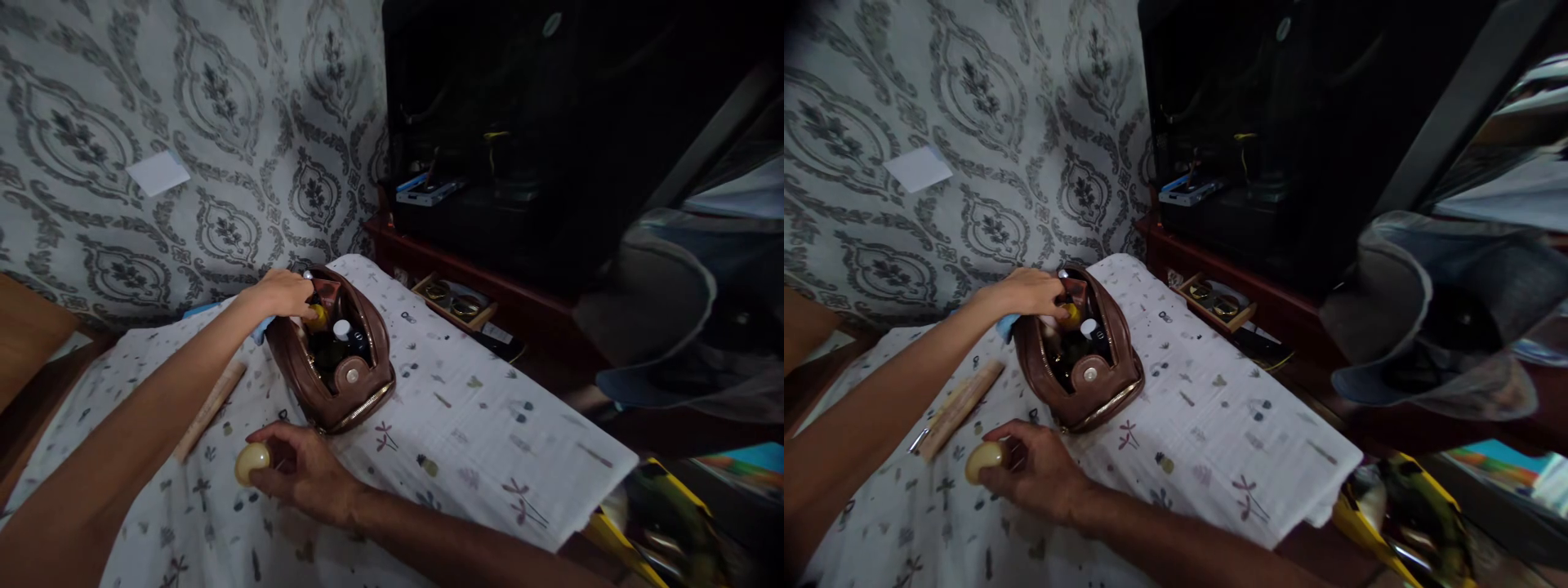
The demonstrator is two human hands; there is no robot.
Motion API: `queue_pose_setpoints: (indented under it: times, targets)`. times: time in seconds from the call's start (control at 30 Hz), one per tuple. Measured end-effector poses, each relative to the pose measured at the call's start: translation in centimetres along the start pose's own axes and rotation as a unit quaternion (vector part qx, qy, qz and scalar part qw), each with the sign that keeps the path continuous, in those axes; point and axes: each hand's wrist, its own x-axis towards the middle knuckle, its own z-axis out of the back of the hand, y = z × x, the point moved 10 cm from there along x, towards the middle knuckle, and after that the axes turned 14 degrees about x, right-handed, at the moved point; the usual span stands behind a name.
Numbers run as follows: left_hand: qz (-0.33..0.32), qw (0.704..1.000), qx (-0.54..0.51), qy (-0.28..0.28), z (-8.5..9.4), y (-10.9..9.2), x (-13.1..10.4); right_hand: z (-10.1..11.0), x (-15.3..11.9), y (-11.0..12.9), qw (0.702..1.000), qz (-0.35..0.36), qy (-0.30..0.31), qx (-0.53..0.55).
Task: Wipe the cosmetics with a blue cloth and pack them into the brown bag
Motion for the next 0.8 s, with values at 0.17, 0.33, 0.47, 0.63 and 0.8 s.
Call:
queue_pose_setpoints:
  times: [0.17, 0.33, 0.47, 0.63, 0.8]
  targets:
    - [-0.026, 0.999, 0.012, 0.019, 0.1, -0.8, -0.2, -0.2, 0.0, -0.4, 1.0, -0.016, 0.002, -0.004]
    - [0.01, 1.0, 0.028, -0.003, -0.1, -0.7, 0.2, -0.3, 0.0, -0.4, 1.0, -0.009, 0.006, -0.008]
    - [0.021, 1.0, 0.008, -0.022, -0.2, -0.5, 0.1, -0.4, -0.1, -0.4, 1.0, -0.005, 0.012, -0.008]
    - [0.04, 0.998, -0.037, -0.036, 0.1, 0.6, -0.3, -0.2, -0.1, -0.5, 1.0, -0.01, 0.006, -0.012]
    - [0.017, 0.991, -0.128, -0.03, -0.3, 2.0, 0.3, -0.2, -0.1, -0.3, 1.0, -0.016, 0.006, -0.026]
